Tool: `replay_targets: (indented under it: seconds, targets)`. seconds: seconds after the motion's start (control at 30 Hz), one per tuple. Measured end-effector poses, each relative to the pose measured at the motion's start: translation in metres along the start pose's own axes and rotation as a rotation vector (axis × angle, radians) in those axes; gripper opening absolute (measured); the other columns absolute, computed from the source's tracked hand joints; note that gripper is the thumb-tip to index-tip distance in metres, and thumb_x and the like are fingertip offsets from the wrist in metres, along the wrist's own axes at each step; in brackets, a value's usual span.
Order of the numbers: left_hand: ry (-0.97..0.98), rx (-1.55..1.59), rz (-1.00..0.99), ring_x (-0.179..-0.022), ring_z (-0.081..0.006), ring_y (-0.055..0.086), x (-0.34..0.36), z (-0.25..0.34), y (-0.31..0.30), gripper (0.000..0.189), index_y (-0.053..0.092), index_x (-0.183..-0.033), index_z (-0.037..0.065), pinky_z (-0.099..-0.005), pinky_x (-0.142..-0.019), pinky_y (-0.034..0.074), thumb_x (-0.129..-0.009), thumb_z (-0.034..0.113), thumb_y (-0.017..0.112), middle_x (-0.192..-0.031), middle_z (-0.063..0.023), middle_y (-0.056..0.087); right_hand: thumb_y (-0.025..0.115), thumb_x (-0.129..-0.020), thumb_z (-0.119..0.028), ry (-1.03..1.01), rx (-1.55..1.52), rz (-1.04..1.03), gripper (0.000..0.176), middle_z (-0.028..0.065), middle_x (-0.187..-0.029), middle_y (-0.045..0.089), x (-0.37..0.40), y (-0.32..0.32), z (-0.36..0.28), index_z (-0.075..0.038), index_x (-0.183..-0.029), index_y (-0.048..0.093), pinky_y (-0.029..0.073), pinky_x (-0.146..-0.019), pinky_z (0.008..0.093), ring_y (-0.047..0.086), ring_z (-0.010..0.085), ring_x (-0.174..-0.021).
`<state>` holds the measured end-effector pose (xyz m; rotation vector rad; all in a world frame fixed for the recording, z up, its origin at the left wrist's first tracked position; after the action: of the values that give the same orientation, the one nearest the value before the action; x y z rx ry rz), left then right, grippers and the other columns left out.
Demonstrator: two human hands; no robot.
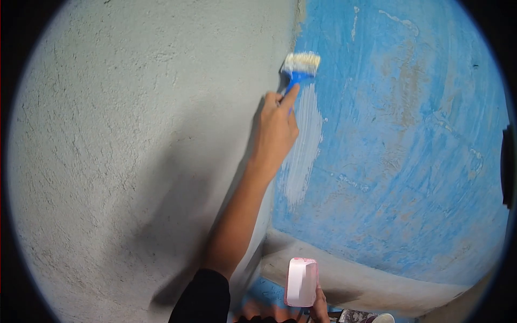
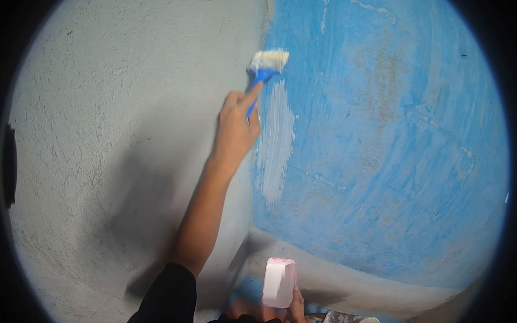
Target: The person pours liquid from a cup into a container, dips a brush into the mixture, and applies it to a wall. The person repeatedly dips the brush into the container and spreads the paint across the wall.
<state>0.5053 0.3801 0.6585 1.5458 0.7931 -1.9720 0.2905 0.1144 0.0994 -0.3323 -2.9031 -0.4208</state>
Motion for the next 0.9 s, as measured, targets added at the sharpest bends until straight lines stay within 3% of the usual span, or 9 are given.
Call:
replay_targets:
  seconds: [0.1,0.2,0.4,0.53,0.6,0.7,0.8,0.9]
  targets:
    - [-0.113,0.103,-0.048,-0.071,-0.0176,0.056,0.024,-0.005,0.01,0.041,0.063,-0.14,0.005,-0.032,-0.065,0.05,-0.099,0.01,0.066,-0.087,-0.0107,0.056,0.045,-0.11,-0.047,0.024,0.019,-0.05,0.067,0.0162,-0.146,0.055,-0.009,-0.006,0.013,0.007,-0.15,0.045,0.043,-0.111,0.0376,0.054,0.0258,-0.132]
    - [-0.16,0.156,-0.024,-0.068,-0.0165,0.052,0.035,-0.007,0.01,0.038,0.065,-0.136,0.003,-0.0324,-0.062,0.047,-0.099,0.01,0.065,-0.082,-0.009,0.052,0.044,-0.11,-0.048,0.118,-0.046,0.044,0.069,0.0166,-0.148,0.054,-0.003,0.002,0.01,0.008,-0.15,0.044,0.041,-0.113,0.0371,0.052,0.0256,-0.134]
    - [-0.105,0.163,0.035,-0.067,-0.017,0.051,0.084,-0.002,0.019,0.034,0.068,-0.131,-0.001,-0.0318,-0.06,0.046,-0.097,0.006,0.066,-0.078,-0.0097,0.052,0.042,-0.111,-0.046,0.129,-0.025,0.006,0.067,0.0163,-0.148,0.053,-0.007,0.004,0.019,0.007,-0.151,0.043,0.041,-0.113,0.0358,0.052,0.0254,-0.134]
    - [-0.243,0.168,-0.079,-0.071,-0.0295,0.06,0.167,-0.005,0.021,0.036,0.069,-0.13,0.004,-0.0365,-0.063,0.049,-0.094,0.003,0.066,-0.082,-0.0167,0.059,0.041,-0.111,-0.045,0.148,-0.16,-0.051,0.061,0.0136,-0.14,0.059,-0.003,0.016,0.005,-0.002,-0.153,0.041,0.05,-0.103,0.04,0.061,0.0254,-0.124]
    - [-0.31,0.189,-0.15,-0.066,-0.0383,0.063,0.202,0.0,0.014,0.038,0.069,-0.13,0.007,-0.0434,-0.062,0.052,-0.093,0.005,0.066,-0.08,-0.0201,0.059,0.041,-0.111,-0.045,0.136,-0.174,-0.048,0.062,0.0139,-0.141,0.058,-0.001,0.02,0.001,-0.001,-0.154,0.041,0.05,-0.104,0.0403,0.06,0.0257,-0.125]
    - [-0.497,0.136,-0.387,-0.073,-0.0424,0.066,0.223,0.0,0.0,0.03,0.073,-0.122,0.006,-0.0482,-0.067,0.054,-0.094,0.011,0.065,-0.082,-0.0255,0.064,0.042,-0.11,-0.046,0.161,-0.187,-0.038,0.062,0.014,-0.141,0.058,-0.002,0.017,0.002,-0.001,-0.153,0.041,0.05,-0.104,0.0408,0.06,0.0258,-0.124]
    - [-0.538,0.0,-0.696,-0.082,-0.0427,0.068,0.207,-0.008,-0.003,0.029,0.075,-0.119,0.006,-0.0477,-0.075,0.054,-0.092,0.012,0.065,-0.09,-0.0265,0.07,0.042,-0.111,-0.046,0.159,-0.171,-0.026,0.062,0.0139,-0.141,0.058,0.003,0.019,-0.005,0.0,-0.153,0.042,0.05,-0.103,0.0407,0.06,0.026,-0.124]
    - [-0.536,0.012,-0.859,-0.085,-0.0407,0.071,0.162,-0.02,0.015,0.025,0.078,-0.109,0.005,-0.0452,-0.078,0.056,-0.09,0.015,0.066,-0.093,-0.027,0.072,0.042,-0.111,-0.045,0.138,-0.198,-0.086,0.061,0.0135,-0.14,0.059,0.002,0.018,-0.001,-0.001,-0.152,0.042,0.05,-0.103,0.0403,0.06,0.0253,-0.124]
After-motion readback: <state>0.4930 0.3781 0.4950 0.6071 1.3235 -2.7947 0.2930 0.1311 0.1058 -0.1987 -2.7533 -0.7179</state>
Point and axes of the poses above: each hand's wrist, its own x-axis away from the middle knuckle, its own y-axis out of the palm, z = x × y, the point moved 7 cm from there along -x, towards the middle knuckle
